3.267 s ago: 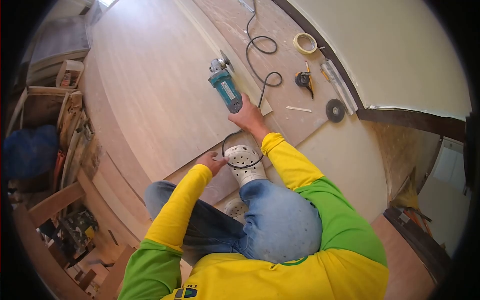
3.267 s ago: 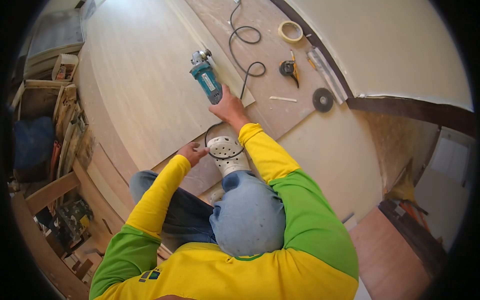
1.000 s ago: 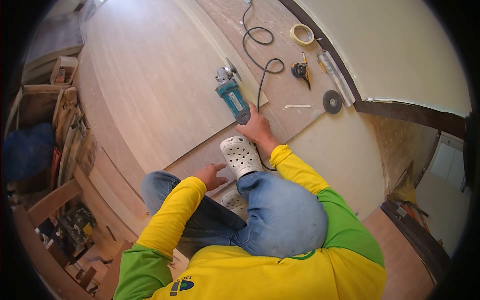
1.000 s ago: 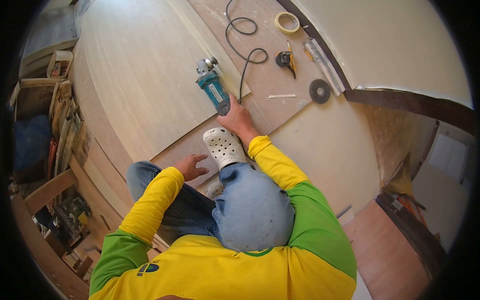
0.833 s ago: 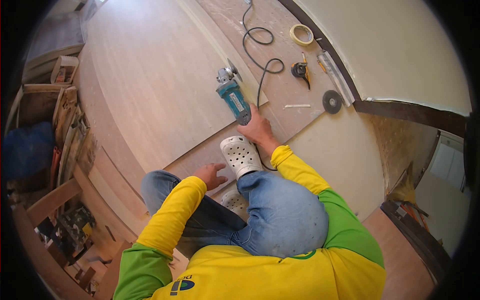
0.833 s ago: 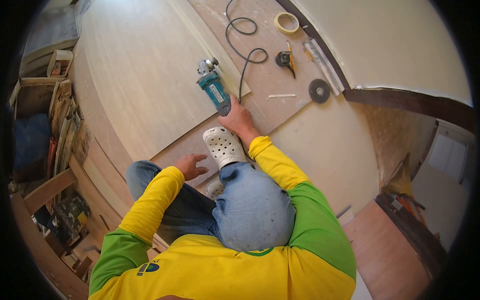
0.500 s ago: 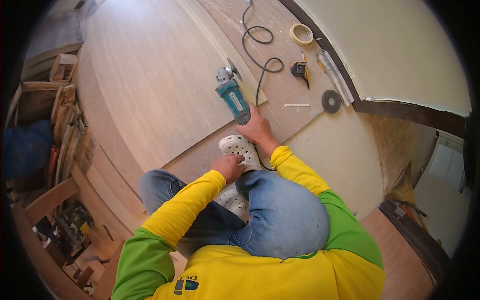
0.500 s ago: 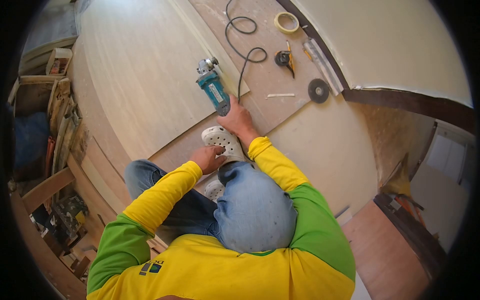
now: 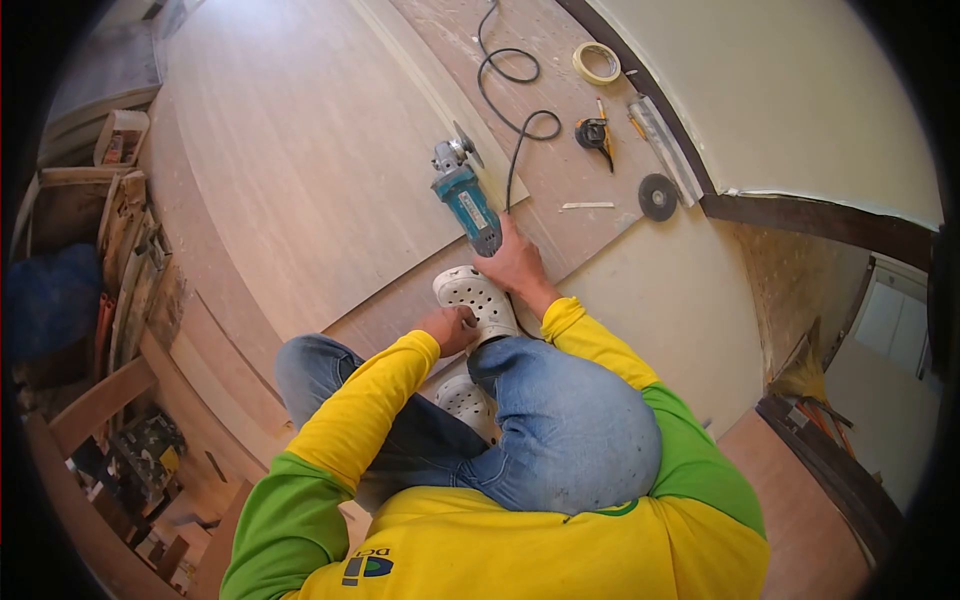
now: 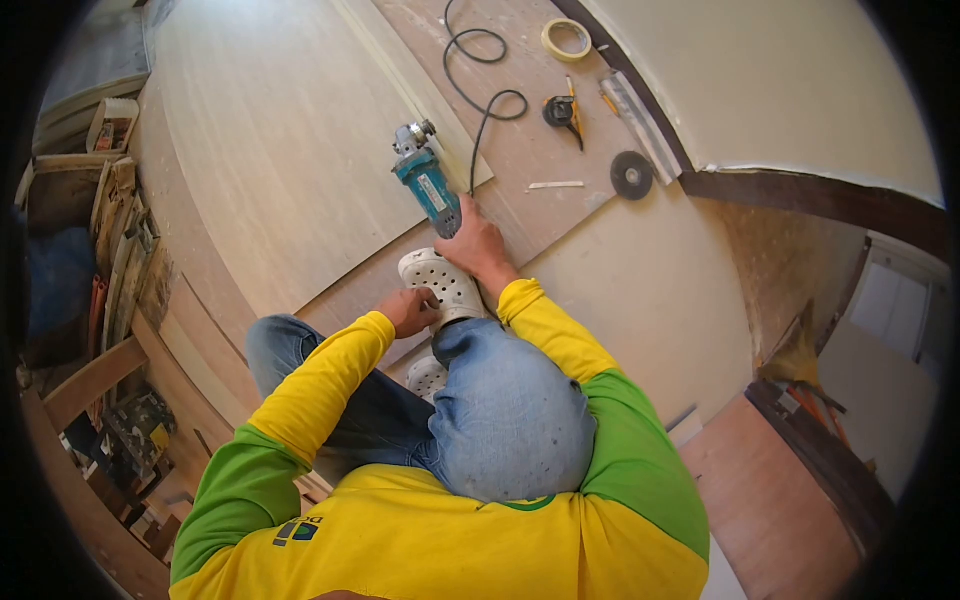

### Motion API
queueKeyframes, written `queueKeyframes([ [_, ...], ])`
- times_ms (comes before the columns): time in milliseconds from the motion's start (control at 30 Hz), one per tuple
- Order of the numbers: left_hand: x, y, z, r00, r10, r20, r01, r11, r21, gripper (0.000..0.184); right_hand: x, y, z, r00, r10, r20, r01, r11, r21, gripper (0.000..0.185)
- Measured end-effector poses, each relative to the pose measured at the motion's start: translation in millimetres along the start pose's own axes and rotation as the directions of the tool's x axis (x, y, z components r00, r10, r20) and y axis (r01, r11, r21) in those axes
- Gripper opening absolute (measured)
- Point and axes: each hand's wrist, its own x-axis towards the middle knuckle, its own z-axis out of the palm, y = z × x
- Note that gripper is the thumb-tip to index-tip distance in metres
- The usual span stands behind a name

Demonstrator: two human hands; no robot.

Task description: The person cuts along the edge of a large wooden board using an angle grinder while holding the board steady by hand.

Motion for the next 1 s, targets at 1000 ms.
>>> queueKeyframes([
  [1000,27.4,33.2,-10.1,0.929,0.007,-0.371,-0.141,0.931,-0.337,0.041,-24.2,-4.2,-53.2,0.978,-0.114,-0.174,0.136,0.983,0.125,0.081],
])
